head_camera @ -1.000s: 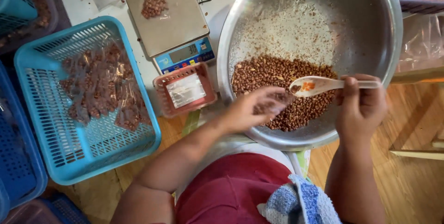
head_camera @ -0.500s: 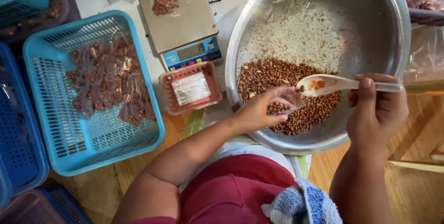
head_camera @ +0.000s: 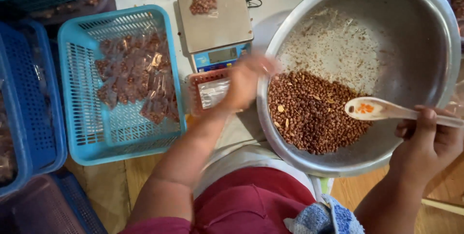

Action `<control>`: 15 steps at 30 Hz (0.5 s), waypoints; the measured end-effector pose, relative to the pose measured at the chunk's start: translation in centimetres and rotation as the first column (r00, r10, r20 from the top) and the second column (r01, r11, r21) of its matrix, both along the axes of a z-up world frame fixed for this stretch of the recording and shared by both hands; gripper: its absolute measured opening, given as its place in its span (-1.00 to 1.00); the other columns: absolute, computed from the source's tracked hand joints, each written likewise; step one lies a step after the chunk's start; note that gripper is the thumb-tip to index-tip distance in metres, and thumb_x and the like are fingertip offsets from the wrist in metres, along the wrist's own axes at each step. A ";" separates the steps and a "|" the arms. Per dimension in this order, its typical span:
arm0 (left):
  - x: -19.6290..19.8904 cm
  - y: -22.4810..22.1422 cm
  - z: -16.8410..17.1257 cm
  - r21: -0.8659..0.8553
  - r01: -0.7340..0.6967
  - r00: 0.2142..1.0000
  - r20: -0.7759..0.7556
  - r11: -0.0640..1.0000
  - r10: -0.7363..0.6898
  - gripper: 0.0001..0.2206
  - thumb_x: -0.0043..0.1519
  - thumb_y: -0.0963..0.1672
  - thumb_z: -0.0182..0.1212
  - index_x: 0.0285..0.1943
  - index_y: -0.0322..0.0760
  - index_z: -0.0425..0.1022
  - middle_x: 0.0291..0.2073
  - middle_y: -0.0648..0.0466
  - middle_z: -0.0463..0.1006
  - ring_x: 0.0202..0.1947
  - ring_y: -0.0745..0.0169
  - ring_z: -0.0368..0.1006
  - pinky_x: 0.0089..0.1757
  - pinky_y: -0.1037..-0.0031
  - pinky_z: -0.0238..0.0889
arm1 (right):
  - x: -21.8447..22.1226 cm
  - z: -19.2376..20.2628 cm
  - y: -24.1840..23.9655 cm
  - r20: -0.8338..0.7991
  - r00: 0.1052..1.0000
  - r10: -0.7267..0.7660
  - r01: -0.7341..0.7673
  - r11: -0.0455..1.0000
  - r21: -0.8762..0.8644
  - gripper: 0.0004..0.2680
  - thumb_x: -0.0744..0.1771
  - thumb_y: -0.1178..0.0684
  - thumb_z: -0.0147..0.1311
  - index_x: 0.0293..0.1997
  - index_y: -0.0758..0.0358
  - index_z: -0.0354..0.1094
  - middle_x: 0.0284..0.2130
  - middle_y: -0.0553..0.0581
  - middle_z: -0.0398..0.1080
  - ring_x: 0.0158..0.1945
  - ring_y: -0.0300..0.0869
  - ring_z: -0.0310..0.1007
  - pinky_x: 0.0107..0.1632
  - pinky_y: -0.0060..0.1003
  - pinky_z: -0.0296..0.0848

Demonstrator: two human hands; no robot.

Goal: Manually packing roasted peanuts from a large bowl into small plastic bags using a spoon and placing them in a crate.

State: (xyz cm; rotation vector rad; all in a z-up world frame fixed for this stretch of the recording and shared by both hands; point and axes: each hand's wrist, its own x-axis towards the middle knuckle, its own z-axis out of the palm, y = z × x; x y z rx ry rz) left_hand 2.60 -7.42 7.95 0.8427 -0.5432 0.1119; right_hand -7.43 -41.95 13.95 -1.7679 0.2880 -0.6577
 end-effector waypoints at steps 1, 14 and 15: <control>1.5 2.5 0.2 -0.001 -0.004 1.000 -0.001 1.000 0.004 -0.33 0.33 0.28 -0.35 0.01 -0.16 0.55 -0.05 0.05 0.62 -0.02 0.18 0.55 0.04 0.29 0.41 | -0.2 -0.4 -0.3 -0.001 1.000 0.004 -0.004 1.000 -0.001 -0.94 0.59 0.17 0.01 0.03 0.24 0.27 -0.17 0.18 0.43 -0.40 -0.25 0.32 -0.34 -0.42 0.32; 11.1 11.1 -5.4 0.782 -0.585 0.595 0.594 -0.216 0.541 -0.69 0.22 -0.22 0.05 0.09 -0.10 0.60 0.09 0.00 0.55 0.19 -0.03 0.36 0.25 0.08 -0.04 | -0.9 -3.2 -2.0 -0.106 0.992 -0.071 0.083 0.990 0.115 -0.94 0.53 0.16 0.04 -0.05 0.15 0.35 -0.30 0.05 0.38 -0.45 -0.35 0.25 -0.39 -0.53 0.24; 9.6 10.8 -4.7 0.713 -0.697 0.534 0.588 -0.077 0.608 -0.67 0.18 -0.24 0.11 0.06 0.00 0.62 0.02 0.07 0.57 0.11 0.01 0.42 0.17 0.24 0.16 | -0.7 -3.8 -2.4 -0.118 0.990 -0.073 0.087 0.990 0.112 -0.93 0.53 0.16 0.03 -0.05 0.16 0.38 -0.38 0.02 0.30 -0.45 -0.37 0.20 -0.39 -0.54 0.22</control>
